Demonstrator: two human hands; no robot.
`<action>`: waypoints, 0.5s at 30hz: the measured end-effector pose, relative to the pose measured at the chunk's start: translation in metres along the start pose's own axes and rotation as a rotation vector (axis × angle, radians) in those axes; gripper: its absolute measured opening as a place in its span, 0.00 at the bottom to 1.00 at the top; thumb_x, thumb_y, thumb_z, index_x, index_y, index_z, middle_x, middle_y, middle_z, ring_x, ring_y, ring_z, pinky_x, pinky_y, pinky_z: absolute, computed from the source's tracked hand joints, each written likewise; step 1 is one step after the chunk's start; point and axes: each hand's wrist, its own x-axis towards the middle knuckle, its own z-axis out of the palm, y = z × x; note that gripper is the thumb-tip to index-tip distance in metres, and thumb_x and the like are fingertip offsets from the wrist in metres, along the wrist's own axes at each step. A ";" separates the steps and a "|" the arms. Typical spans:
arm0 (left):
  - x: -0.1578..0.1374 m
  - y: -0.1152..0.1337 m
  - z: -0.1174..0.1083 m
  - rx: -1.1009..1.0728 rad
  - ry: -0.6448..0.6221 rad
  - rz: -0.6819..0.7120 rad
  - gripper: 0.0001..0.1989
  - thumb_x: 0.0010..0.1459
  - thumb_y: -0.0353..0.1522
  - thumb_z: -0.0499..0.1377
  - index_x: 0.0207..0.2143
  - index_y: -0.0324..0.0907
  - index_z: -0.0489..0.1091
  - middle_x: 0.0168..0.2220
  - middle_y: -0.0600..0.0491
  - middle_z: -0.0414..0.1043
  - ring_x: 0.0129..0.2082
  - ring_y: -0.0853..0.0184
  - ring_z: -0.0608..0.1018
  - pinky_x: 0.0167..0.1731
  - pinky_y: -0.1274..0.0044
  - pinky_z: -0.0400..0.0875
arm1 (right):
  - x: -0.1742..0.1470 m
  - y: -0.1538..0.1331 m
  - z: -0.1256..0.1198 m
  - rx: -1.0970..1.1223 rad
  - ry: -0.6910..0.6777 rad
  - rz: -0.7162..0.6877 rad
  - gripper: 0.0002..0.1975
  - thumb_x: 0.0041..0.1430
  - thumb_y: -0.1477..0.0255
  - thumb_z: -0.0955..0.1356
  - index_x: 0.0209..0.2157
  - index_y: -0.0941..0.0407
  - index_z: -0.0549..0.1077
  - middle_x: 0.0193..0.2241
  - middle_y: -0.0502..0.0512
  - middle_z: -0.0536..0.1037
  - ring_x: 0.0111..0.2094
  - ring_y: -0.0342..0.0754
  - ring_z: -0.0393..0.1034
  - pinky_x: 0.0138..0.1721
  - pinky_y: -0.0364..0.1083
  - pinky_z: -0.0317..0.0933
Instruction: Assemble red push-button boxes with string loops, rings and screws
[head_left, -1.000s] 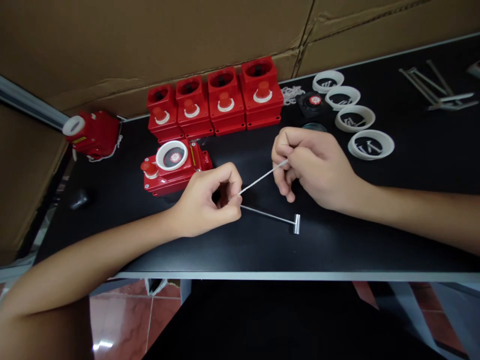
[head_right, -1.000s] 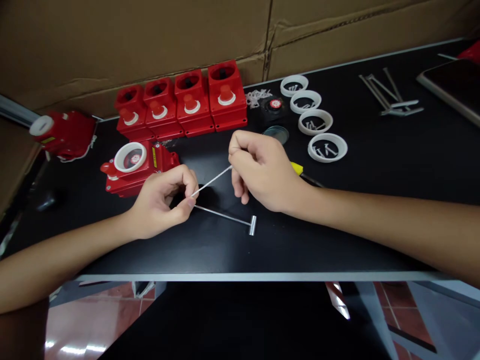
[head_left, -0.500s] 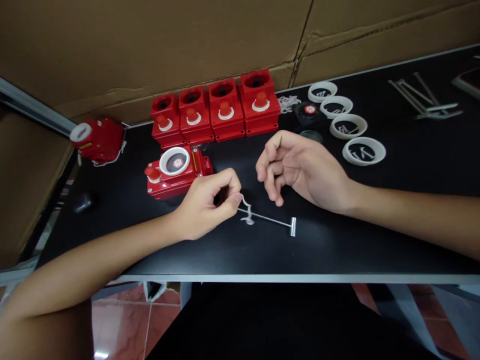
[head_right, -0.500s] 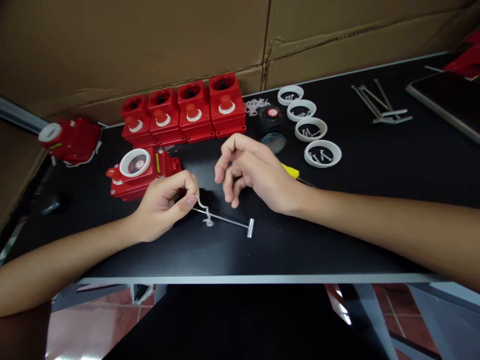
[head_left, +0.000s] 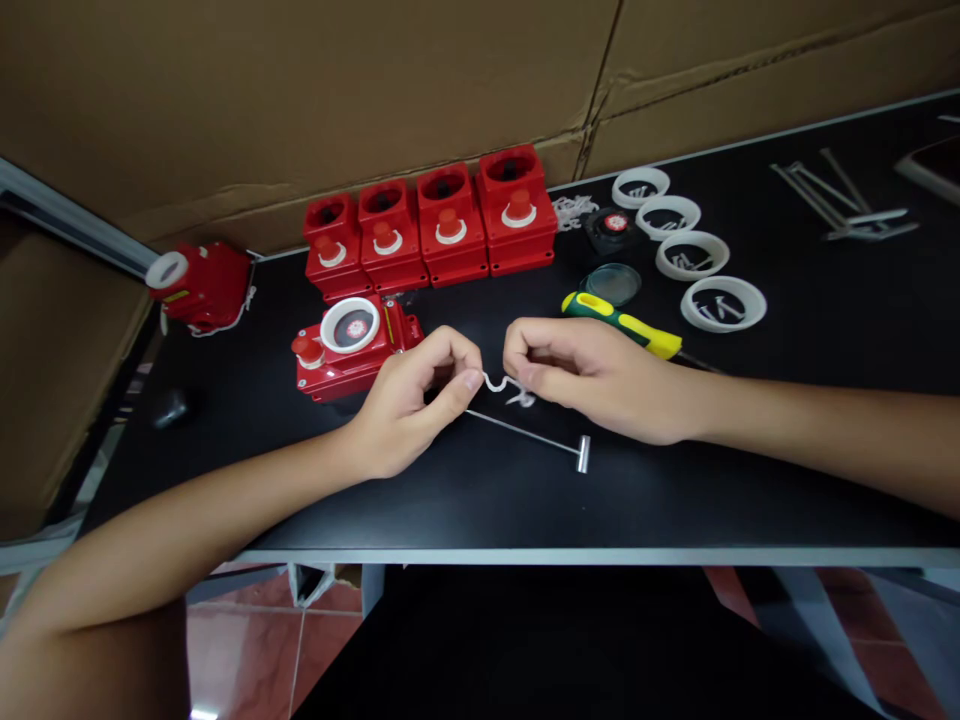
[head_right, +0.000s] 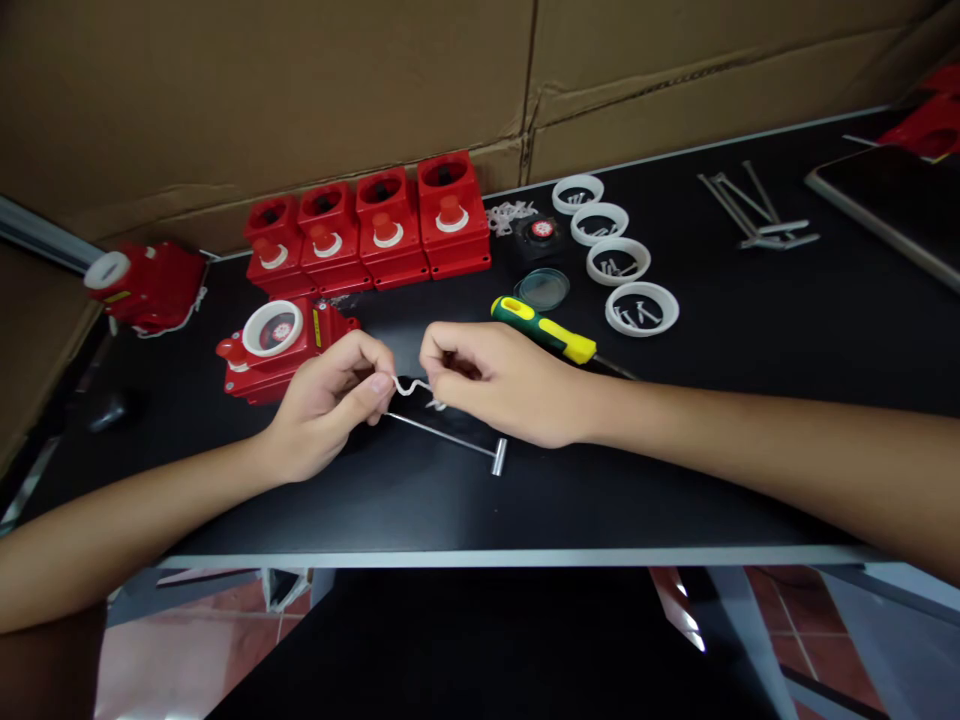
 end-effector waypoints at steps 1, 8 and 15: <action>0.000 -0.001 0.000 -0.005 0.000 0.001 0.23 0.78 0.53 0.65 0.40 0.44 0.71 0.29 0.59 0.68 0.26 0.71 0.70 0.29 0.75 0.65 | 0.000 -0.001 0.001 -0.001 0.008 0.005 0.08 0.72 0.69 0.69 0.36 0.54 0.69 0.28 0.45 0.68 0.28 0.41 0.61 0.31 0.42 0.58; 0.000 -0.002 -0.001 -0.021 -0.030 0.021 0.21 0.79 0.50 0.66 0.42 0.43 0.72 0.32 0.58 0.73 0.28 0.72 0.73 0.32 0.78 0.69 | -0.002 -0.001 0.004 -0.105 -0.017 -0.095 0.16 0.75 0.67 0.69 0.30 0.55 0.68 0.28 0.47 0.68 0.30 0.40 0.61 0.34 0.44 0.55; -0.001 -0.003 0.000 -0.050 -0.053 -0.010 0.18 0.82 0.46 0.62 0.42 0.43 0.70 0.39 0.54 0.79 0.28 0.74 0.71 0.31 0.78 0.67 | -0.001 -0.001 -0.011 0.096 0.007 -0.134 0.18 0.69 0.72 0.66 0.23 0.54 0.61 0.22 0.45 0.62 0.24 0.38 0.55 0.28 0.44 0.49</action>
